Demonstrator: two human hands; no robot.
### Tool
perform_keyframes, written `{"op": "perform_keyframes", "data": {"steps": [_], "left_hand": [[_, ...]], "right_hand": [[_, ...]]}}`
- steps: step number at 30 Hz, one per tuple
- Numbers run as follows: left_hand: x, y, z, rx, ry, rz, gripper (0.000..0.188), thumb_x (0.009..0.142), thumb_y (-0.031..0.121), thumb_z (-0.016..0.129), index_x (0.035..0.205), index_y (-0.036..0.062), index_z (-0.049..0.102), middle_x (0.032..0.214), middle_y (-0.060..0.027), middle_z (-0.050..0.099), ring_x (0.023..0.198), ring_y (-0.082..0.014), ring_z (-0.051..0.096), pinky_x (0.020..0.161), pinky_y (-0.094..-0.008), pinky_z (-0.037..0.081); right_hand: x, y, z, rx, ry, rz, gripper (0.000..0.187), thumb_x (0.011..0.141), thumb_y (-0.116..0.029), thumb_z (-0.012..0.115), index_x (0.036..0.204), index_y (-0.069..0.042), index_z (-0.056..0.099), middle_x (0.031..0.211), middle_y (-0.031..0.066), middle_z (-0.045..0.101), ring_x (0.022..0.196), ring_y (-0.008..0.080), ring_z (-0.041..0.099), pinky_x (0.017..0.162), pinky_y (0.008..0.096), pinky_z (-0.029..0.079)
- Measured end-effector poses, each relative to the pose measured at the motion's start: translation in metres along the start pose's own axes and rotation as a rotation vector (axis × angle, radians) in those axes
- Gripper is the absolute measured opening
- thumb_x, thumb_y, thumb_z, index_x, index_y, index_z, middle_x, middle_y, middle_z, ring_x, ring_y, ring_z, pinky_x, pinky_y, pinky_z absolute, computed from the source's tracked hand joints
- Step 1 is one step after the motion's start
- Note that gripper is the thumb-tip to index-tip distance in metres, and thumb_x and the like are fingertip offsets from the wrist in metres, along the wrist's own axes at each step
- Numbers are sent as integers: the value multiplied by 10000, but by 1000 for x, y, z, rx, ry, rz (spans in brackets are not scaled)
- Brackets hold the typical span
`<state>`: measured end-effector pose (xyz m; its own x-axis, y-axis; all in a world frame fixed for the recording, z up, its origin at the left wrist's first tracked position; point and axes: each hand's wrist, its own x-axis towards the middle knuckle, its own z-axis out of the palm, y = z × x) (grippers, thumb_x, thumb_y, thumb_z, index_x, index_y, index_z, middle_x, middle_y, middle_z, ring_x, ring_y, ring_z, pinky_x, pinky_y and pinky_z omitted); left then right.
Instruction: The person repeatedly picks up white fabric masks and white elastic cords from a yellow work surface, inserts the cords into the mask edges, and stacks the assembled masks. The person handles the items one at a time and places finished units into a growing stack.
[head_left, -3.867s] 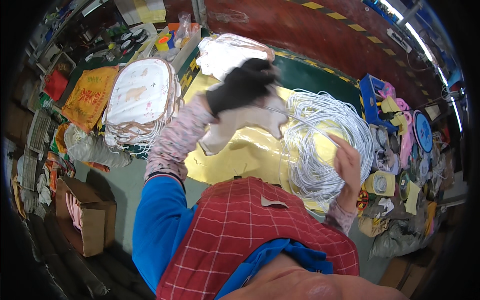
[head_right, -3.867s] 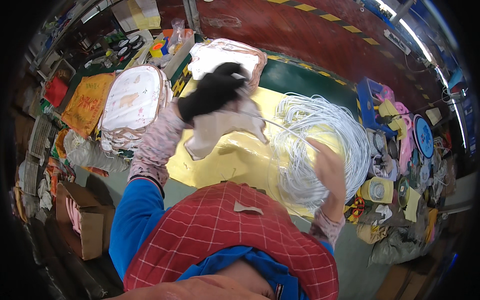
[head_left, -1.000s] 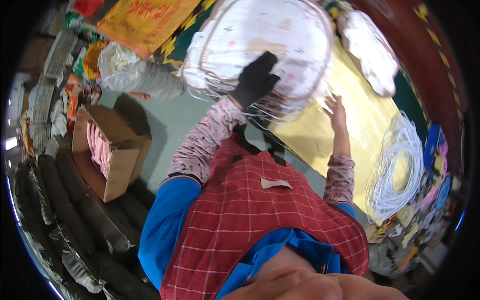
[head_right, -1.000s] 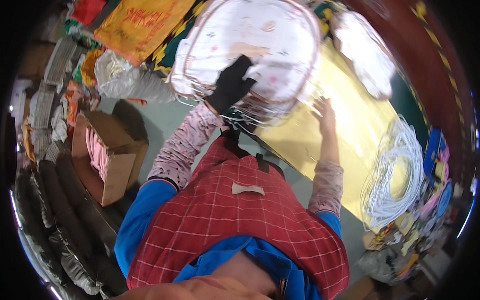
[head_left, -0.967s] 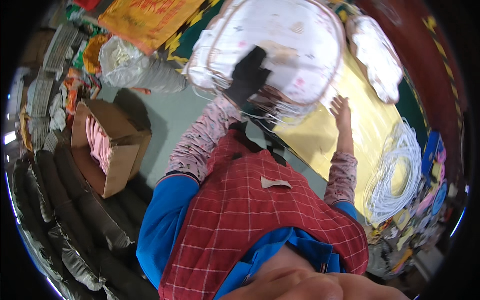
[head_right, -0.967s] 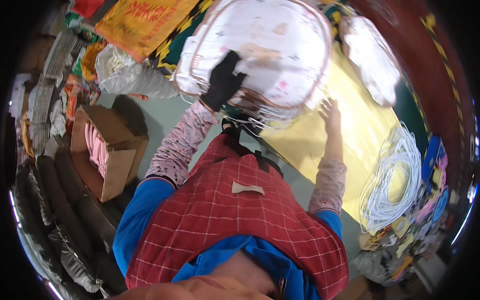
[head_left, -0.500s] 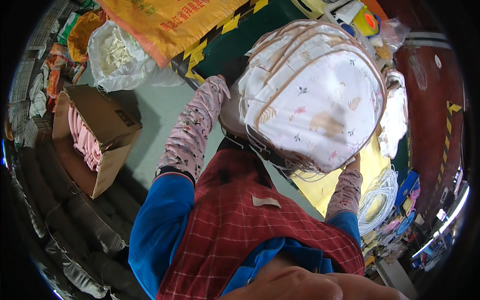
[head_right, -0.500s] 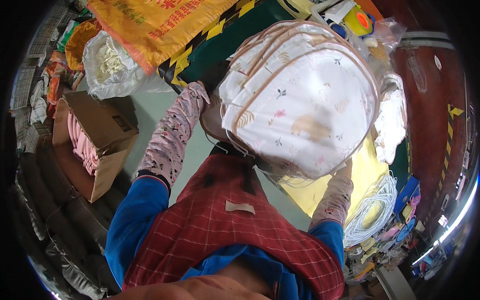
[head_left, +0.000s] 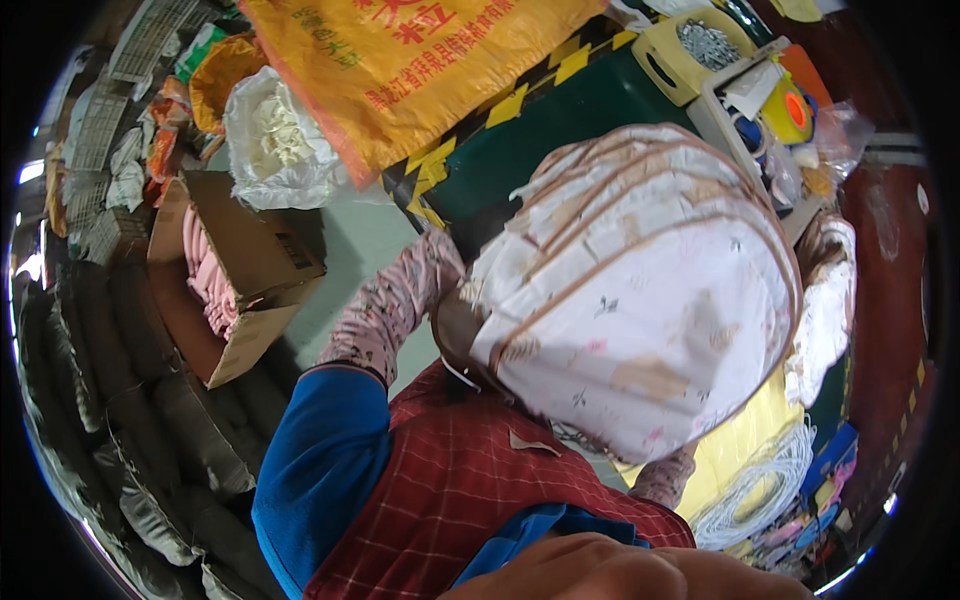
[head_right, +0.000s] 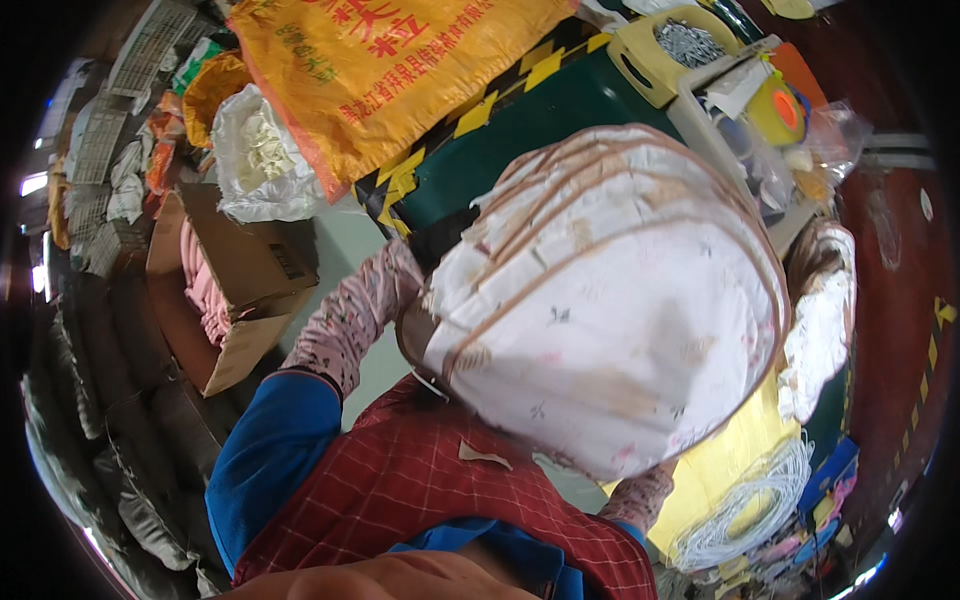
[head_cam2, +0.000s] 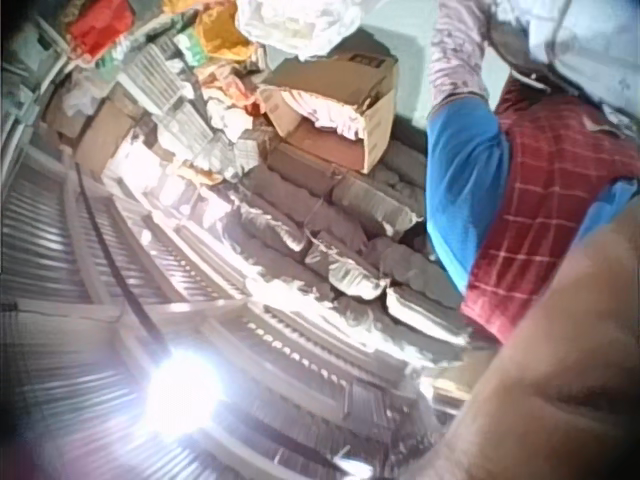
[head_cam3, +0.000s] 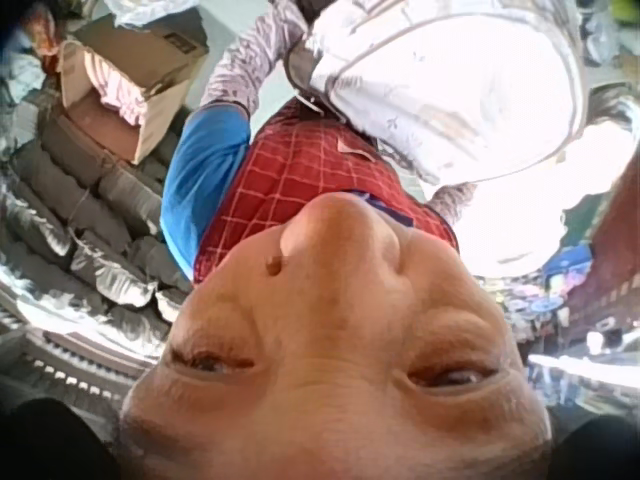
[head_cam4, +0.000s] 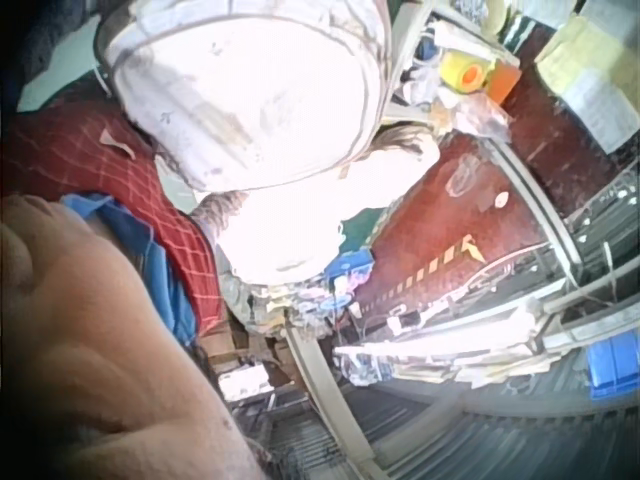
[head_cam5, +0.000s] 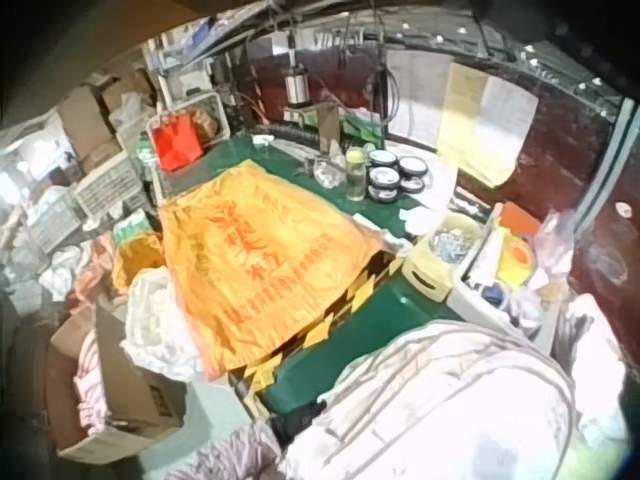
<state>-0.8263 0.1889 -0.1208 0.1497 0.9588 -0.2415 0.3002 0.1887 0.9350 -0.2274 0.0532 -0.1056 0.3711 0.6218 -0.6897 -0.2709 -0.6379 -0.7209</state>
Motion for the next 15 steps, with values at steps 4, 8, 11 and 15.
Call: {"op": "perform_keyframes", "data": {"steps": [4,8,11,15], "left_hand": [[-41,8,6,-62,36,-50,332,902,205,472,1182,35,524,1026,-139,609,948,-213,570,814,-329,439],[-55,27,6,-105,80,-24,332,902,203,476,1184,36,523,1016,-133,610,938,-209,570,809,-328,441],[-54,51,-8,-127,91,32,331,901,202,480,1185,36,522,1008,-128,610,931,-206,570,805,-328,443],[-39,92,-38,-169,72,149,331,901,201,484,1187,37,520,997,-121,611,922,-201,570,800,-327,445]], "right_hand": [[-5,3,-1,22,13,-4,814,884,-610,334,1392,11,205,1407,210,298,1265,319,358,1035,385,313],[-14,-32,6,-11,-1,-63,815,884,-610,331,1394,11,201,1409,211,295,1264,320,358,1035,385,312],[-31,-65,24,-39,-21,-115,815,884,-611,330,1395,11,197,1410,211,292,1264,321,359,1035,385,312],[-62,-117,60,-70,-33,-196,816,884,-611,327,1396,11,192,1411,212,289,1264,322,359,1035,385,311]]}}
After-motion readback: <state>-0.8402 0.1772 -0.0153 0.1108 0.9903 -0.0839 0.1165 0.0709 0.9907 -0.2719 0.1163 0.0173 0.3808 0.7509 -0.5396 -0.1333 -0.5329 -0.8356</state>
